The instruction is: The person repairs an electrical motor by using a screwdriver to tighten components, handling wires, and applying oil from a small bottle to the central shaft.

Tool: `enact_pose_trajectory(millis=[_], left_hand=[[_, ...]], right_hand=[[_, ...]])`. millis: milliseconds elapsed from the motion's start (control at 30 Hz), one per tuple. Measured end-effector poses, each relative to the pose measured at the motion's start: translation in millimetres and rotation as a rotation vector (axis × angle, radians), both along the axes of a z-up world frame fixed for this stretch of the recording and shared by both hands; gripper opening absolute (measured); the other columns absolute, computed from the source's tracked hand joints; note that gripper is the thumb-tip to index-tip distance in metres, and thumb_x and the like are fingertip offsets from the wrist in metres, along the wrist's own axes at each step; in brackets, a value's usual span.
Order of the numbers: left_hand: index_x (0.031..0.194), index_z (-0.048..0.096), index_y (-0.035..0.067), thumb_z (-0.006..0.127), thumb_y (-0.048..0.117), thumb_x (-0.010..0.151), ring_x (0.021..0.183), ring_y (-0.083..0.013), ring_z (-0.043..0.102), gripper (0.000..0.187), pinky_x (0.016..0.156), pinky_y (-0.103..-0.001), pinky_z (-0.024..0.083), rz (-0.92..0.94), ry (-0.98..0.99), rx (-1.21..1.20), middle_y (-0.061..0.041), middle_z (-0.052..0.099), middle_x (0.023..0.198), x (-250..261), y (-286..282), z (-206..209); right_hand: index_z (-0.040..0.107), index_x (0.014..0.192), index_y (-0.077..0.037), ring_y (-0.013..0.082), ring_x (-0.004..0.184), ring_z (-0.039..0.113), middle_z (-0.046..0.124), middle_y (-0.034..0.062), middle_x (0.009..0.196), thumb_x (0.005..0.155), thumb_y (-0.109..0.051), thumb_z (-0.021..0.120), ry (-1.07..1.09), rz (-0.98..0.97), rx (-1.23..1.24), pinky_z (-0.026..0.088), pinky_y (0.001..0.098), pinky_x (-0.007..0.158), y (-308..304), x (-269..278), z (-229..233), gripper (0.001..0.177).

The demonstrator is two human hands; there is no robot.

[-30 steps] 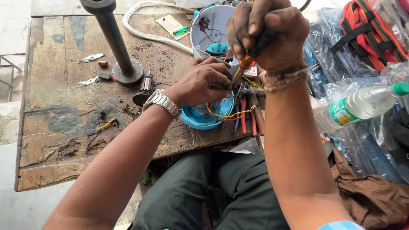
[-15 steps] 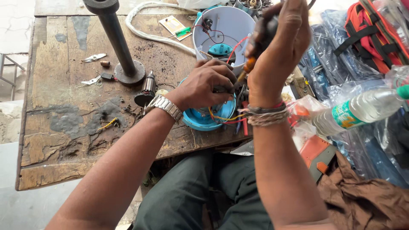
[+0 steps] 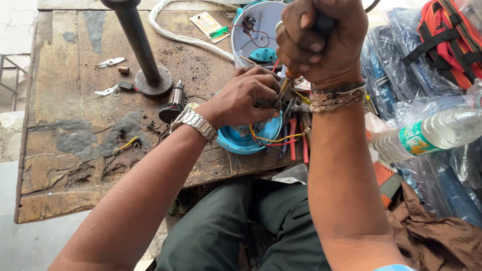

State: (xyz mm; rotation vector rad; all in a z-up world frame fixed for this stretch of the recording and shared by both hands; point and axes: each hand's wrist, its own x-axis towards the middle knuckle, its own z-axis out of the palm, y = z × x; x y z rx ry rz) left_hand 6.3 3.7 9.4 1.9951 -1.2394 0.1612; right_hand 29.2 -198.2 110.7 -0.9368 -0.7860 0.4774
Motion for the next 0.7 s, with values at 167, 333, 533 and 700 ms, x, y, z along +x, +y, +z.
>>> enact_pose_trajectory(millis=[167, 333, 533, 700], left_hand=[[0.088, 0.078, 0.014, 0.084, 0.031, 0.079, 0.128, -0.0198, 0.052, 0.021, 0.11, -0.047, 0.032, -0.013, -0.032, -0.018, 0.005, 0.069, 0.114, 1, 0, 0], [0.09, 0.078, 0.014, 0.084, 0.032, 0.079, 0.127, -0.0206, 0.052, 0.022, 0.11, -0.047, 0.031, -0.024, -0.032, -0.02, 0.005, 0.069, 0.114, 1, -1, -1], [0.089, 0.079, 0.015, 0.084, 0.033, 0.079, 0.128, -0.0205, 0.051, 0.021, 0.11, -0.047, 0.031, -0.014, -0.035, -0.006, 0.005, 0.069, 0.114, 1, -1, -1], [0.092, 0.08, 0.016, 0.084, 0.032, 0.078, 0.128, -0.0215, 0.051, 0.022, 0.109, -0.049, 0.03, -0.009, -0.057, -0.024, 0.005, 0.069, 0.113, 1, -1, 0]], right_hand=[[0.064, 0.089, -0.003, 0.0089, 0.04, 0.032, 0.039, 0.0012, 0.056, 0.107, -0.031, 0.048, 0.035, -0.057, 0.012, 0.031, 0.0263, 0.038, -1, -4, 0, 0.037], [0.065, 0.09, -0.004, 0.0095, 0.037, 0.033, 0.039, 0.0008, 0.053, 0.105, -0.034, 0.05, -0.029, -0.063, 0.01, 0.032, 0.0274, 0.034, 4, -8, 3, 0.037], [0.064, 0.089, -0.005, 0.0101, 0.036, 0.034, 0.039, 0.002, 0.053, 0.105, -0.036, 0.052, -0.04, -0.056, -0.035, 0.031, 0.0273, 0.034, 4, -10, 4, 0.037], [0.063, 0.088, -0.004, 0.0095, 0.037, 0.033, 0.039, 0.0007, 0.053, 0.104, -0.036, 0.053, -0.01, -0.092, -0.004, 0.03, 0.0269, 0.034, 9, -18, 5, 0.038]])
